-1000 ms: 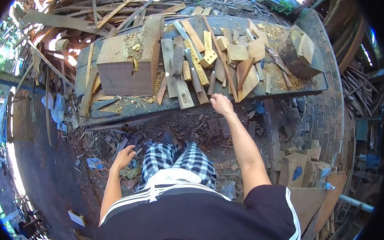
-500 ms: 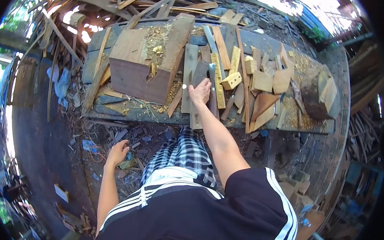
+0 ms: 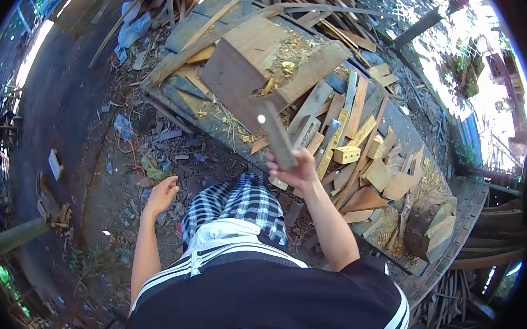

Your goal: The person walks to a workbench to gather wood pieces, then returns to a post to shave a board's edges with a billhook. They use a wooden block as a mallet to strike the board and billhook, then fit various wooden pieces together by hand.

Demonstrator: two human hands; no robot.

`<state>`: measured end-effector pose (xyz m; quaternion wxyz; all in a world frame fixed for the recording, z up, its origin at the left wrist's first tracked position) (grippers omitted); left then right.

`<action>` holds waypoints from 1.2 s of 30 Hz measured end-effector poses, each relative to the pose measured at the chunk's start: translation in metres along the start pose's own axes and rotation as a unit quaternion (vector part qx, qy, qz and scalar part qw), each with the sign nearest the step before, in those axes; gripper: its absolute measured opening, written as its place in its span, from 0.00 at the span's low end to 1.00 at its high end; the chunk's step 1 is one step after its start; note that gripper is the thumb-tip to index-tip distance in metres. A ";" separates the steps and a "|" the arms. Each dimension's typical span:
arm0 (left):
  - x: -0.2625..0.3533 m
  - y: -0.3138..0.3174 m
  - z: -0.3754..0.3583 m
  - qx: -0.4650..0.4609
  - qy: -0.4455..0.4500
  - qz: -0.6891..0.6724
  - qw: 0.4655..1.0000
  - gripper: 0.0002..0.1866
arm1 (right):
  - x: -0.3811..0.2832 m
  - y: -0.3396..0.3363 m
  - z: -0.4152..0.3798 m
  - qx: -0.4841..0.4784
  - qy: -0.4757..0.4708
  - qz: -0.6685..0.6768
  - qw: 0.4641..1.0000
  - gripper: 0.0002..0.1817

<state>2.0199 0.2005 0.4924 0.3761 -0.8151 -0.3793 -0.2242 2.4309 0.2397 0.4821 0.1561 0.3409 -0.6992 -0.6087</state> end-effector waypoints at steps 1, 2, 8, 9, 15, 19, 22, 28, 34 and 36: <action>-0.004 -0.001 -0.002 0.002 -0.002 -0.007 1.000 0.23 | 0.007 0.006 0.018 0.002 0.006 -0.003 1.000 0.38; -0.010 -0.001 -0.005 -0.010 0.007 -0.068 0.998 0.22 | 0.019 0.013 0.037 0.012 0.074 -0.047 0.996 0.38; 0.016 -0.027 -0.048 -0.013 0.082 -0.540 0.838 0.28 | 0.134 0.116 0.148 -0.146 0.246 -0.205 0.936 0.38; 0.011 -0.030 -0.043 -0.058 0.146 -0.623 0.766 0.29 | 0.154 0.134 0.159 -0.126 0.219 -0.289 0.923 0.37; -0.084 -0.116 -0.110 0.179 -0.086 -0.743 0.639 0.19 | 0.253 0.224 0.214 -0.261 -0.027 -0.881 0.394 0.30; -0.113 -0.139 -0.147 -0.065 -0.148 -0.645 0.747 0.25 | 0.281 0.219 0.223 -0.241 -0.412 -0.844 0.245 0.28; -0.093 -0.136 -0.137 -0.206 -0.140 -0.609 0.753 0.36 | 0.295 0.194 0.216 -0.330 -0.292 -0.847 0.297 0.35; -0.089 -0.126 -0.075 -0.048 -0.009 -0.783 0.619 0.30 | 0.230 0.128 0.182 0.171 -0.060 -0.773 0.607 0.38; -0.094 -0.074 -0.044 0.034 -0.064 -0.724 0.685 0.21 | 0.128 -0.007 0.083 0.522 -0.036 -0.086 0.848 0.22; -0.079 -0.053 -0.041 0.009 -0.154 -0.647 0.746 0.21 | 0.099 -0.019 0.040 0.583 -0.087 -0.118 0.799 0.24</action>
Point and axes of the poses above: each hand's wrist, its own z-axis towards the middle knuckle, its own y-axis out of the palm, x = y × z, the point moved 2 cm from there along z, towards the middle knuckle, and after that the axes turned 13 degrees about -z, right-handed, at the moved point
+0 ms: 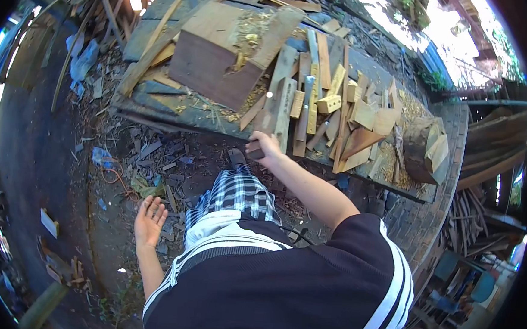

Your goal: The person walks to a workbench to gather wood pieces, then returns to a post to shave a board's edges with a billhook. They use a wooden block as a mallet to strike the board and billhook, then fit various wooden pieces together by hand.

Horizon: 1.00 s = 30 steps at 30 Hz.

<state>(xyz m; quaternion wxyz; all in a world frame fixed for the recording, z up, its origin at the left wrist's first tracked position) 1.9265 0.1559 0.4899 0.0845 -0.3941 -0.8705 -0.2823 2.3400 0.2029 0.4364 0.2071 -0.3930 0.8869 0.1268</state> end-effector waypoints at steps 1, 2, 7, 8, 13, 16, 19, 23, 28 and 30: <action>-0.006 0.011 0.003 -0.001 -0.003 0.008 1.000 0.21 | -0.013 -0.020 -0.001 -0.011 -0.029 -0.031 0.999 0.20; -0.011 0.021 0.007 0.003 0.019 0.031 0.999 0.21 | -0.020 -0.035 0.004 -0.005 -0.039 -0.059 0.997 0.21; -0.036 0.125 0.026 -0.085 0.027 0.158 0.983 0.24 | -0.041 -0.034 -0.020 -0.015 -0.169 -0.277 0.946 0.29; -0.045 0.156 0.027 -0.108 0.024 0.195 0.975 0.27 | -0.036 -0.022 -0.019 -0.031 -0.199 -0.335 0.920 0.30; -0.095 0.238 0.063 -0.127 0.037 0.177 0.975 0.22 | -0.034 0.044 -0.078 -0.181 -0.444 -0.472 0.740 0.32; -0.078 0.236 0.075 -0.052 -0.067 0.020 0.996 0.13 | -0.043 0.034 -0.059 -0.245 -0.405 -0.393 0.788 0.29; -0.057 0.201 0.082 -0.007 -0.047 0.007 0.999 0.13 | -0.025 -0.021 -0.001 0.110 -0.480 -0.380 0.783 0.27; -0.039 0.157 0.077 0.072 -0.044 -0.027 0.996 0.13 | 0.003 -0.076 0.049 0.349 -0.216 -0.377 0.830 0.38; -0.046 0.136 0.068 0.143 -0.028 -0.049 0.988 0.16 | 0.010 -0.057 0.054 0.340 -0.205 -0.474 0.786 0.46; -0.050 0.136 0.067 0.136 -0.031 -0.051 0.989 0.16 | 0.010 -0.054 0.053 0.338 -0.214 -0.486 0.777 0.46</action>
Point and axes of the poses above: each hand's wrist, its own z-axis towards the middle knuckle, its own y-axis out of the palm, x = y × z, the point moved 2 cm from there along z, towards the middle knuckle, and after that the axes turned 13 degrees about -z, right-handed, at the moved point
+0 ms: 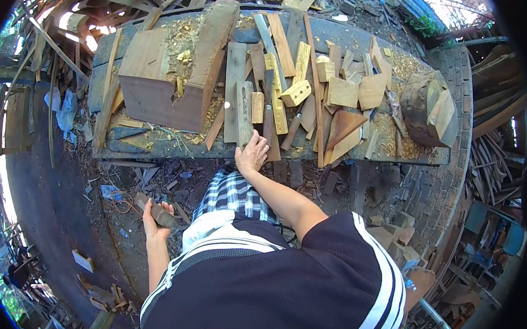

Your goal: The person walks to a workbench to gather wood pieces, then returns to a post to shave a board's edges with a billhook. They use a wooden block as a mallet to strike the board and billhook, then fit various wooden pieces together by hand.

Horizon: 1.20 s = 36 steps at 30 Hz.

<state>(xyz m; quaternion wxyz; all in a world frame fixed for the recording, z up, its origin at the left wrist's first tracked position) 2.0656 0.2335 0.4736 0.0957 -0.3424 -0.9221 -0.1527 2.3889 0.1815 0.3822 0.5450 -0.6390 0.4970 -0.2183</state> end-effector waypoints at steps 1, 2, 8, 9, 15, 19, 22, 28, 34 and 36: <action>-0.004 0.000 0.001 -0.007 -0.007 -0.003 1.000 0.16 | 0.001 -0.002 0.001 0.005 -0.014 -0.013 1.000 0.47; -0.005 -0.004 0.010 -0.021 -0.019 -0.006 1.000 0.17 | 0.003 -0.002 0.003 0.003 -0.027 -0.033 0.999 0.50; -0.012 0.015 -0.005 -0.052 -0.006 -0.021 0.998 0.15 | -0.004 -0.012 0.024 -0.080 0.045 0.004 0.996 0.46; -0.010 0.014 -0.005 -0.062 -0.005 -0.023 0.998 0.15 | -0.002 -0.012 0.025 -0.076 0.039 0.008 0.996 0.46; 0.000 -0.013 -0.008 -0.049 0.016 -0.083 0.995 0.14 | -0.003 0.007 0.041 -0.120 0.042 -0.046 0.991 0.46; 0.003 -0.037 -0.013 -0.013 0.041 -0.163 0.986 0.14 | -0.005 0.028 0.064 -0.143 0.097 -0.055 0.983 0.47; 0.011 -0.061 -0.015 -0.010 0.042 -0.205 0.978 0.14 | -0.017 0.016 0.066 -0.190 0.056 0.118 0.973 0.38; 0.026 -0.133 -0.003 0.050 0.026 -0.272 0.961 0.18 | -0.049 0.051 0.084 -0.230 0.101 0.291 0.923 0.41; 0.070 -0.196 0.004 0.037 0.039 -0.321 0.946 0.16 | -0.089 0.064 0.045 -0.122 0.113 0.170 0.971 0.61; 0.084 -0.221 0.009 0.029 0.045 -0.334 0.941 0.15 | -0.096 0.067 0.038 -0.139 0.149 0.136 0.970 0.74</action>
Point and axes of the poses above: each hand's wrist, its own z-axis towards the middle knuckle, its own y-axis out of the palm, x = y × z, the point moved 2 cm from there along z, towards the middle knuckle, and after that the axes turned 13 degrees about -z, right-handed, at the moved point
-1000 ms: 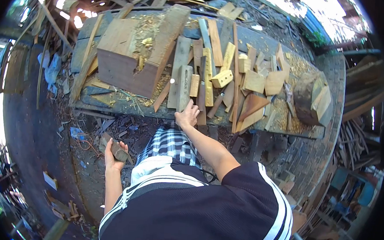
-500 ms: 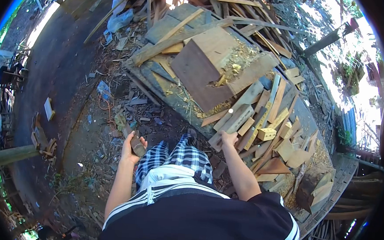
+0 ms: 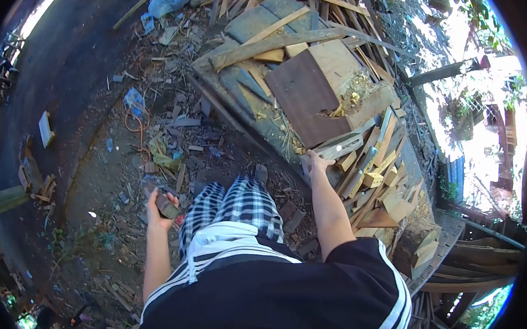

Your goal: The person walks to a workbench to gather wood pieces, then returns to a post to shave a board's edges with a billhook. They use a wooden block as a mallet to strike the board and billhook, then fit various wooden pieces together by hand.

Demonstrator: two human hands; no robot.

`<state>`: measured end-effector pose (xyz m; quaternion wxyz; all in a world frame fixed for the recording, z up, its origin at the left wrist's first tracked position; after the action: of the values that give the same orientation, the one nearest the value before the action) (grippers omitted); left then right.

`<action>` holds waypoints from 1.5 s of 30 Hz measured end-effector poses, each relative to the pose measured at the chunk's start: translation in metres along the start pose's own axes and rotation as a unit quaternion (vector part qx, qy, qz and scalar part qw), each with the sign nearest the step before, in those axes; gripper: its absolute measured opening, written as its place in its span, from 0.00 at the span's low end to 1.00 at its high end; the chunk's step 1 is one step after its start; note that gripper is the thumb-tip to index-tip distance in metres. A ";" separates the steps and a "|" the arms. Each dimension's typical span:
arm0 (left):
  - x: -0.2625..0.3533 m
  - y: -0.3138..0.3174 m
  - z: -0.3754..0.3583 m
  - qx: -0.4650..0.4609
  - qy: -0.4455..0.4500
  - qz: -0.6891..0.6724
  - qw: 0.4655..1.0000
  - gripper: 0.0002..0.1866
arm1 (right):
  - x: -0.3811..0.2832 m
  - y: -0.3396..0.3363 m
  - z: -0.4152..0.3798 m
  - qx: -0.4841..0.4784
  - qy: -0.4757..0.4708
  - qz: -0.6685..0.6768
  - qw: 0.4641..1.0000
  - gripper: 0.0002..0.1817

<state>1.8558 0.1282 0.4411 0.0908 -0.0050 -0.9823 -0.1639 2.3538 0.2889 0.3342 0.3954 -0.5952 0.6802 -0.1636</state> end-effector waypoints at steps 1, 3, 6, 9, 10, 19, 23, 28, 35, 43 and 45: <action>0.008 -0.007 0.001 0.007 -0.004 -0.006 1.000 0.15 | 0.001 0.001 -0.001 0.004 -0.001 -0.009 1.000 0.74; 0.038 -0.009 -0.003 0.016 0.000 -0.009 1.000 0.16 | 0.001 0.011 -0.013 0.038 0.060 -0.026 0.997 0.73; 0.085 -0.029 0.002 0.012 -0.005 -0.010 1.000 0.15 | 0.032 0.031 -0.013 0.053 0.035 0.032 0.997 0.64; 0.124 -0.052 0.007 0.024 0.000 -0.040 0.999 0.13 | 0.079 0.049 -0.012 0.038 -0.038 0.029 0.998 0.41; 0.138 -0.058 0.009 0.040 0.010 -0.052 0.998 0.14 | 0.078 0.049 -0.032 -0.010 -0.003 -0.013 1.000 0.36; 0.234 -0.118 0.040 -0.032 -0.061 -0.059 0.996 0.20 | 0.026 0.125 -0.205 -0.177 -0.352 -0.420 0.818 0.30; 0.252 -0.112 0.050 -0.041 -0.042 -0.123 0.991 0.27 | -0.022 0.175 -0.269 -0.185 -0.471 -0.526 0.684 0.27; 0.284 -0.088 0.053 -0.042 -0.010 -0.191 0.981 0.34 | -0.072 0.255 -0.298 -0.182 -0.486 -0.576 0.632 0.21; 0.395 -0.075 0.089 -0.036 0.124 -0.175 0.976 0.35 | -0.149 0.475 -0.315 -0.301 -0.582 -0.605 0.452 0.22; 0.624 0.126 0.078 0.170 0.356 -0.193 0.898 0.30 | -0.337 0.764 -0.657 -0.390 -0.740 -0.424 0.347 0.22; 0.661 0.152 0.084 0.142 0.405 -0.211 0.878 0.29 | -0.345 0.782 -0.763 -0.522 -0.660 -0.431 0.327 0.25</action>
<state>1.1970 0.2863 0.5309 0.4436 0.2825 -0.8502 -0.0252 1.2557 0.6092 0.3942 0.1970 -0.8018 -0.2092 0.5240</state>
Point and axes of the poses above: each hand's wrist, its own z-axis towards the middle knuckle, its own y-axis out of the palm, x = y × z, the point moved 2 cm from there along z, towards the middle knuckle, and after that the axes turned 13 degrees about -z, right-handed, at the moved point
